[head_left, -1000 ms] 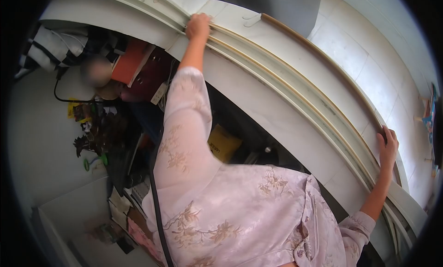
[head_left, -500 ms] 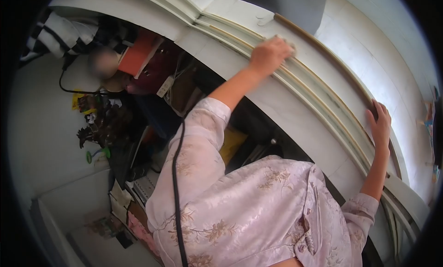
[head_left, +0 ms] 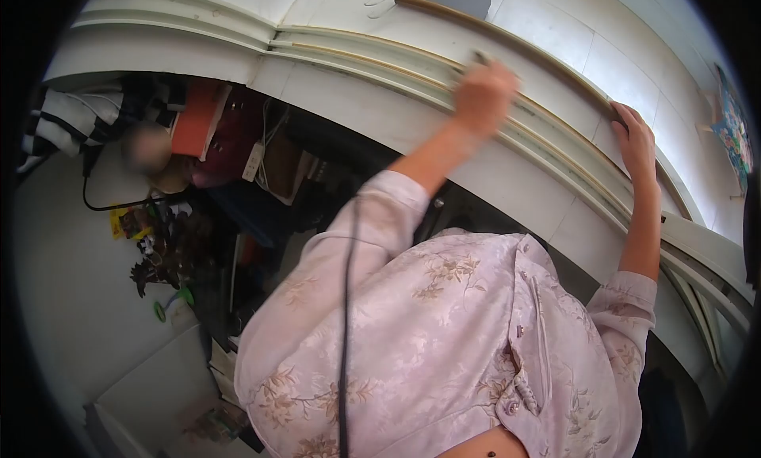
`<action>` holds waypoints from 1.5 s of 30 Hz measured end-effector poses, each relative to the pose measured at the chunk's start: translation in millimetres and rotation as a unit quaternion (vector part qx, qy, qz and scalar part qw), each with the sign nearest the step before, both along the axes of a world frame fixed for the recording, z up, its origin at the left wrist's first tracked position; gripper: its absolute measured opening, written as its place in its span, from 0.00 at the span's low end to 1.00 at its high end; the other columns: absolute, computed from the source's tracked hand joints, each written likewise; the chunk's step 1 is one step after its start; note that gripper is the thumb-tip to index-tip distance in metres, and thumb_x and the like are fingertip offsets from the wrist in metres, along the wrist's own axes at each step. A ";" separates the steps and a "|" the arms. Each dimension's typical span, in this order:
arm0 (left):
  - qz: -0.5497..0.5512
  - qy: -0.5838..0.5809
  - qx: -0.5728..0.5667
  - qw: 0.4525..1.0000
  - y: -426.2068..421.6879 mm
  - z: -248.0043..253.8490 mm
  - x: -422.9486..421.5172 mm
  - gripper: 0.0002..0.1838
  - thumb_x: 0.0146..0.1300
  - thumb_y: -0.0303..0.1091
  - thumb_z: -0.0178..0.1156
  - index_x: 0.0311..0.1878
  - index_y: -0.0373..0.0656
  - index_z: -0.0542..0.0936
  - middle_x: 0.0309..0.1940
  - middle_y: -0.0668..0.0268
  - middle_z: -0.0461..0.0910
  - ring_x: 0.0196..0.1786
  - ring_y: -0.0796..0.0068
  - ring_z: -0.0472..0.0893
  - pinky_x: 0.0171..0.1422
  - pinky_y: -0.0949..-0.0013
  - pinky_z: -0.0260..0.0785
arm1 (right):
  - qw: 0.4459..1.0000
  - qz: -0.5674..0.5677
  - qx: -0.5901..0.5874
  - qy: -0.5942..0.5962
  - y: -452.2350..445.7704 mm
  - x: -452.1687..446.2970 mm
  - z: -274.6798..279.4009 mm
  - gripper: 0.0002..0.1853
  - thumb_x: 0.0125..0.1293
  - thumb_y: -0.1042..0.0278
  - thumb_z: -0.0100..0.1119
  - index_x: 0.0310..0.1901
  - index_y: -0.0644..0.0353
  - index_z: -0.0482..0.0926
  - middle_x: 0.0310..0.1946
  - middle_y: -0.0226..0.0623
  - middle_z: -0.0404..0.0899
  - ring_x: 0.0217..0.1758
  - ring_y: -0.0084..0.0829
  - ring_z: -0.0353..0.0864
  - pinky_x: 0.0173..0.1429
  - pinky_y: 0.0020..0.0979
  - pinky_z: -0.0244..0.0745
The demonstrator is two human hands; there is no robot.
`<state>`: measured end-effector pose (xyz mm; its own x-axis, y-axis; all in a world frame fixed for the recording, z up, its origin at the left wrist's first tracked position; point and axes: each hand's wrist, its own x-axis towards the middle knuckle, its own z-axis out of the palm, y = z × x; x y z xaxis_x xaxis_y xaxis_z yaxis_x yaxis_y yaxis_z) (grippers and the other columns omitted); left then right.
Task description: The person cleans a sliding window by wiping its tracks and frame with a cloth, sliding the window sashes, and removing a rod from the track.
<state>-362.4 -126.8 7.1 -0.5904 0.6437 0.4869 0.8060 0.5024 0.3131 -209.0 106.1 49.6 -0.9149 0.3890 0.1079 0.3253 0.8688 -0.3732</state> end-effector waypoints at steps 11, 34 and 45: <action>0.157 -0.042 0.018 0.987 -93.1 25.4 -92.9 0.10 0.56 0.38 0.50 0.26 0.43 0.75 0.30 0.60 0.72 0.32 0.58 0.74 0.35 0.59 0.67 | 0.982 -0.149 -0.006 -0.115 13.8 41.2 12.1 0.16 0.55 0.69 0.53 0.47 0.51 0.69 0.45 0.37 0.72 0.49 0.37 0.71 0.53 0.36 0.64; 0.077 0.015 0.016 0.997 -45.5 19.3 -37.4 0.07 0.54 0.36 0.52 0.27 0.44 0.73 0.27 0.60 0.72 0.32 0.60 0.74 0.35 0.57 0.66 | 0.997 -0.062 0.034 -0.019 1.0 7.6 6.7 0.18 0.48 0.69 0.59 0.44 0.56 0.73 0.38 0.38 0.72 0.44 0.39 0.69 0.48 0.35 0.64; 0.210 0.114 -0.046 0.970 -79.1 41.6 -78.7 0.19 0.52 0.42 0.55 0.48 0.46 0.73 0.52 0.55 0.68 0.59 0.57 0.60 0.60 0.51 0.50 | 0.985 -0.020 0.151 0.085 14.6 -21.0 16.3 0.16 0.53 0.71 0.55 0.45 0.56 0.69 0.34 0.37 0.72 0.40 0.38 0.71 0.43 0.37 0.62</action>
